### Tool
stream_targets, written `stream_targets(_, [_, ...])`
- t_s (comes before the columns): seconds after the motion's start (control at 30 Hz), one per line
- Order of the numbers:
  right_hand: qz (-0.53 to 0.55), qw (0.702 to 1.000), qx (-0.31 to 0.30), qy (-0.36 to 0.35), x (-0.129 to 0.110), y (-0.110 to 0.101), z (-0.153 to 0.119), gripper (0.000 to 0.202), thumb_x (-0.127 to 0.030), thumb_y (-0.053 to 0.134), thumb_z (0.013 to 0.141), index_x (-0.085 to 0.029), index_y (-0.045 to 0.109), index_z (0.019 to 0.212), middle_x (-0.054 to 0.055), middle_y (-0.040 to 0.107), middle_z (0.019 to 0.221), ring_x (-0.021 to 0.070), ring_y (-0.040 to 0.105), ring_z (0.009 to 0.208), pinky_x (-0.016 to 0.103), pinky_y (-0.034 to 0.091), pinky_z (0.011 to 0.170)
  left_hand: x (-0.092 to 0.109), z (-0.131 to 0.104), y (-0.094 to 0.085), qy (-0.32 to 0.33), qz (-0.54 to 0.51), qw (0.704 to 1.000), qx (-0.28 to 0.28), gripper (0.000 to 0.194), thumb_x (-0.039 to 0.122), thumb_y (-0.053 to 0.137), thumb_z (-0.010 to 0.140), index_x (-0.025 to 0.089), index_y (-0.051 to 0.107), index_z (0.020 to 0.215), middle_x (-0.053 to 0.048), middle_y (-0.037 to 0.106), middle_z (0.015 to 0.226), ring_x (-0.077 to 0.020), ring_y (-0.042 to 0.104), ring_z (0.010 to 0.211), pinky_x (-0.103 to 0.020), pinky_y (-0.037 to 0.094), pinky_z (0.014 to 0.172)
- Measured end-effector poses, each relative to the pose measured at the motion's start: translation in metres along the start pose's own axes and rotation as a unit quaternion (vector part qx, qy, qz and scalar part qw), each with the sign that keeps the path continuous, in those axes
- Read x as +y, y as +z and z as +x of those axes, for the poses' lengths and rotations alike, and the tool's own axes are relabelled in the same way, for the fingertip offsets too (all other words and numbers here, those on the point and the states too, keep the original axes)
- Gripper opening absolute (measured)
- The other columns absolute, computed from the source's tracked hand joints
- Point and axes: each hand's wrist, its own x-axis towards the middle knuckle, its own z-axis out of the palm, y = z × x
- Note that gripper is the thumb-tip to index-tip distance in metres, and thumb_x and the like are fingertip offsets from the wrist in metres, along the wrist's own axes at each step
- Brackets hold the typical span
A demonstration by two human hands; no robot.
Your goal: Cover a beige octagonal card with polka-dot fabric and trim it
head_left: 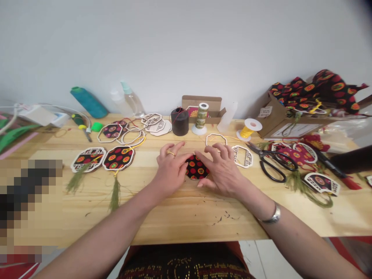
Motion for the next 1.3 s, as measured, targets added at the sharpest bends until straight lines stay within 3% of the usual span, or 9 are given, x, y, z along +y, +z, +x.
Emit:
stream_targets(0.43, [0.022,0.999,-0.023,0.014,0.0,-0.001,0.0,0.088,-0.083,0.032,0.079,-0.018,0.054,0.134,0.015,0.053,0.116,0.0349,0.04,0.108,0.054,0.027,0.096,0.003,-0.002,0.003,-0.026,0.047,0.997,-0.052,0.036,0.019,0.052,0.084,0.03,0.072,0.112,-0.007,0.045,0.149,-0.0386,0.033,0.128,-0.062,0.037,0.093])
stream_targets(0.57, [0.015,0.999,-0.026,0.025,0.002,-0.002,-0.001,0.084,-0.081,0.03,0.081,-0.017,0.055,0.13,0.015,0.055,0.113,0.0347,0.041,0.105,0.054,0.027,0.095,0.002,-0.003,0.004,-0.025,0.054,0.997,-0.054,0.035,0.021,0.054,0.083,0.029,0.072,0.112,-0.008,0.044,0.15,-0.0398,0.033,0.128,-0.062,0.036,0.092])
stream_targets(0.8, [-0.024,0.997,-0.029,0.062,0.005,-0.009,-0.003,0.095,-0.084,0.023,0.08,-0.009,0.053,0.131,0.02,0.056,0.115,0.0384,0.041,0.107,0.057,0.03,0.094,0.004,-0.001,0.0,-0.043,0.04,0.998,-0.029,0.031,0.022,0.053,0.085,0.025,0.072,0.11,-0.011,0.047,0.147,-0.039,0.035,0.129,-0.06,0.036,0.095])
stream_targets(0.9, [0.012,0.999,-0.039,0.006,0.005,-0.011,-0.005,0.098,-0.086,0.027,0.077,-0.015,0.046,0.142,0.018,0.053,0.122,0.038,0.04,0.111,0.056,0.029,0.097,0.003,0.001,-0.004,-0.046,0.029,0.998,-0.033,0.031,0.024,0.056,0.084,0.025,0.072,0.11,-0.011,0.046,0.147,-0.0391,0.035,0.13,-0.061,0.036,0.096])
stream_targets(1.07, [0.077,0.991,-0.081,-0.074,0.003,-0.012,-0.007,0.077,-0.081,0.038,0.079,-0.036,0.049,0.14,0.011,0.046,0.135,0.0372,0.036,0.121,0.057,0.023,0.106,0.001,0.004,-0.006,-0.065,0.015,0.995,-0.074,0.042,0.024,0.058,0.079,0.025,0.066,0.12,-0.012,0.042,0.15,-0.0402,0.034,0.131,-0.063,0.035,0.098])
stream_targets(1.3, [0.168,0.975,-0.088,-0.118,0.011,-0.021,-0.006,0.067,-0.077,0.048,0.078,-0.038,0.059,0.132,0.009,0.043,0.137,0.0351,0.035,0.12,0.055,0.028,0.103,0.004,0.003,-0.007,-0.075,0.041,0.991,-0.106,0.053,0.022,0.054,0.079,0.02,0.055,0.133,-0.013,0.037,0.153,-0.0386,0.03,0.136,-0.061,0.033,0.103])
